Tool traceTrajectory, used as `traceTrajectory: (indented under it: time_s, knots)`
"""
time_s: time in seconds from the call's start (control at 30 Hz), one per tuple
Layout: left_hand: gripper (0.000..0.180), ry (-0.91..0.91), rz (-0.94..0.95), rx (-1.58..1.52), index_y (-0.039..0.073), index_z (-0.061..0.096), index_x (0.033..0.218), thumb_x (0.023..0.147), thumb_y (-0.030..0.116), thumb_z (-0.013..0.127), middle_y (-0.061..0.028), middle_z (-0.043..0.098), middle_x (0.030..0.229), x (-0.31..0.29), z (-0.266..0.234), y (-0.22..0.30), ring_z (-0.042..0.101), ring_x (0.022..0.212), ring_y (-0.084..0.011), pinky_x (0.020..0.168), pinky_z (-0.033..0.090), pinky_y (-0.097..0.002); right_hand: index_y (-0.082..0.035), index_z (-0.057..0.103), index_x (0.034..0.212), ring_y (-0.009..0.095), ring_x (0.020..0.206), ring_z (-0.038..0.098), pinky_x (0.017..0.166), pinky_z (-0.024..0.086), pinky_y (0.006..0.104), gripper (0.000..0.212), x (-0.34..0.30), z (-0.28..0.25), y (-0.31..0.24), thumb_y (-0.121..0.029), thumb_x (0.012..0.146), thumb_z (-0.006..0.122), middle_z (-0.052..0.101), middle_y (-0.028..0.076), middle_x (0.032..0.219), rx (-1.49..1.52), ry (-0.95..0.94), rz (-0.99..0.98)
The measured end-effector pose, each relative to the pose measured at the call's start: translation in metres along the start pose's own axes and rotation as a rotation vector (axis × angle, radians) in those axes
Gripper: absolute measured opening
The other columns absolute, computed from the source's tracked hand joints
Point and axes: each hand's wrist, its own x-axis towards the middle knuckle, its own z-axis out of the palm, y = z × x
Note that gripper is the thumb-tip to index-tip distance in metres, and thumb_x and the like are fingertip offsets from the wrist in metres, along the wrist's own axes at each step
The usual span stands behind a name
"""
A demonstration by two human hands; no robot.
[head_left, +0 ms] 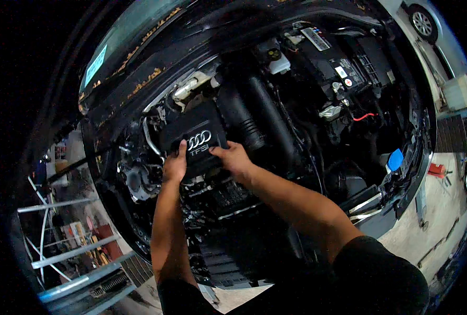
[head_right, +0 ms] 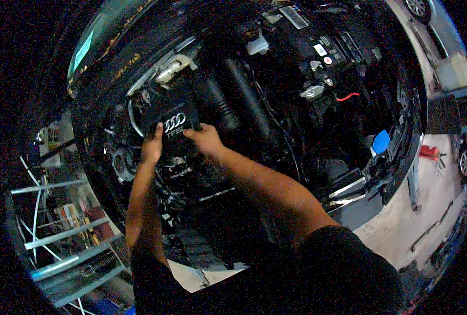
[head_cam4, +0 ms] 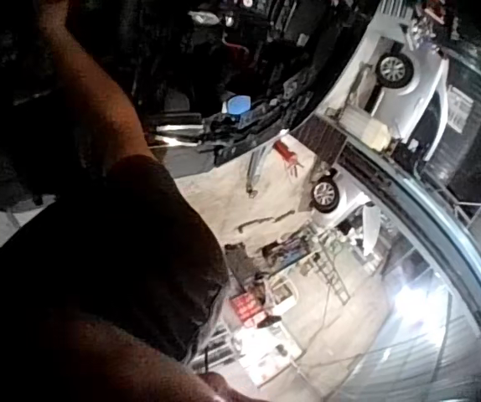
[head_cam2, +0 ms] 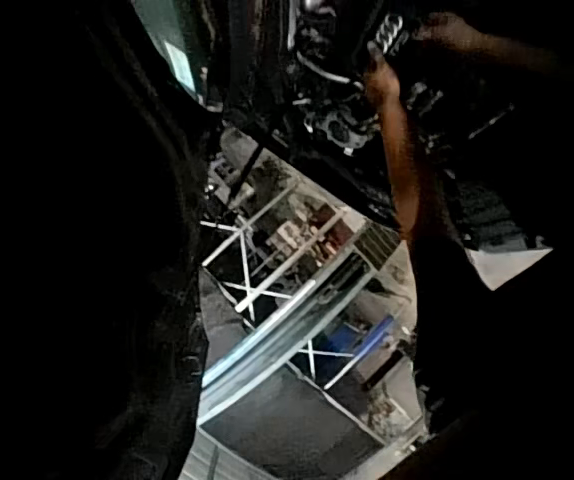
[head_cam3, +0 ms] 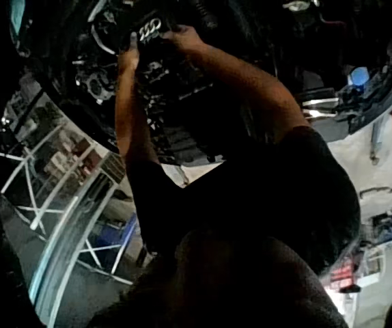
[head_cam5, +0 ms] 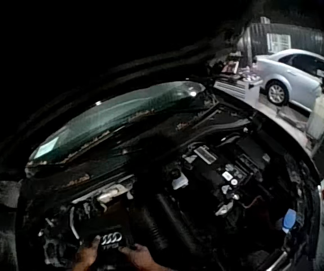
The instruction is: The person removes the engine cover from an Audi vehicle by loosening fasteners with a screwdriver, detaching a hose, and lifting the cover out of the engine bay. The person then uses the screwdriver to pry off a small plastic clip from the underside of the removed cover.
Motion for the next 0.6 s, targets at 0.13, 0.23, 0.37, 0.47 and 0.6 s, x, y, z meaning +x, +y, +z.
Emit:
traceTrajectory:
  time_s: [0.13,0.23,0.37,0.47,0.6]
  knots:
    - [0.102,-0.03,-0.016,0.25,-0.003,0.063,0.134,0.096,0.082,0.022,-0.0303,0.06,0.138,-0.004,-0.007,0.025,0.056,0.132,-0.0453,0.111,0.043,-0.0517,-0.002,0.067,0.117,0.022,0.084,0.071,0.071,0.058,0.0373,0.029,0.003,0.004,0.0,-0.016,0.093,0.073,0.073,0.009,0.101,0.127,-0.026,0.001]
    - [0.1,-0.008,0.007,0.344,-0.003,0.069,0.125,0.098,0.08,0.019,-0.0297,0.064,0.132,-0.003,-0.01,0.02,0.059,0.128,-0.0461,0.109,0.046,-0.0533,-0.002,0.066,0.118,0.023,0.085,0.072,0.071,0.059,0.0381,0.031,-0.002,0.009,-0.004,-0.017,0.092,0.074,0.073,0.01,0.101,0.142,-0.027,0.016]
    - [0.095,0.098,0.154,0.253,-0.004,0.073,0.116,0.101,0.075,0.023,-0.0304,0.068,0.123,-0.006,0.006,0.007,0.062,0.12,-0.0496,0.106,0.046,-0.056,0.001,0.065,0.119,0.023,0.085,0.071,0.072,0.059,0.0397,0.035,-0.001,-0.002,-0.009,-0.018,0.091,0.075,0.074,0.011,0.101,-0.012,0.021,0.008]
    - [0.049,0.182,0.214,-0.145,-0.001,0.071,0.109,0.104,0.041,0.046,-0.0243,0.071,0.098,0.013,-0.03,-0.053,0.069,0.093,-0.0407,0.083,0.052,-0.0442,0.006,0.062,0.125,0.023,0.093,0.071,0.082,0.058,0.039,0.05,-0.01,-0.002,-0.024,-0.026,0.09,0.078,0.073,0.013,0.105,-0.358,0.108,0.007]
    - [0.029,0.408,0.202,-0.387,0.001,0.067,0.106,0.104,0.027,0.053,-0.0197,0.07,0.086,-0.026,-0.04,-0.141,0.07,0.082,-0.038,0.072,0.051,-0.0426,0.004,0.062,0.13,0.029,0.103,0.072,0.088,0.057,0.0398,0.06,-0.041,-0.012,-0.033,-0.038,0.09,0.079,0.073,0.019,0.116,-1.11,0.152,-0.422]
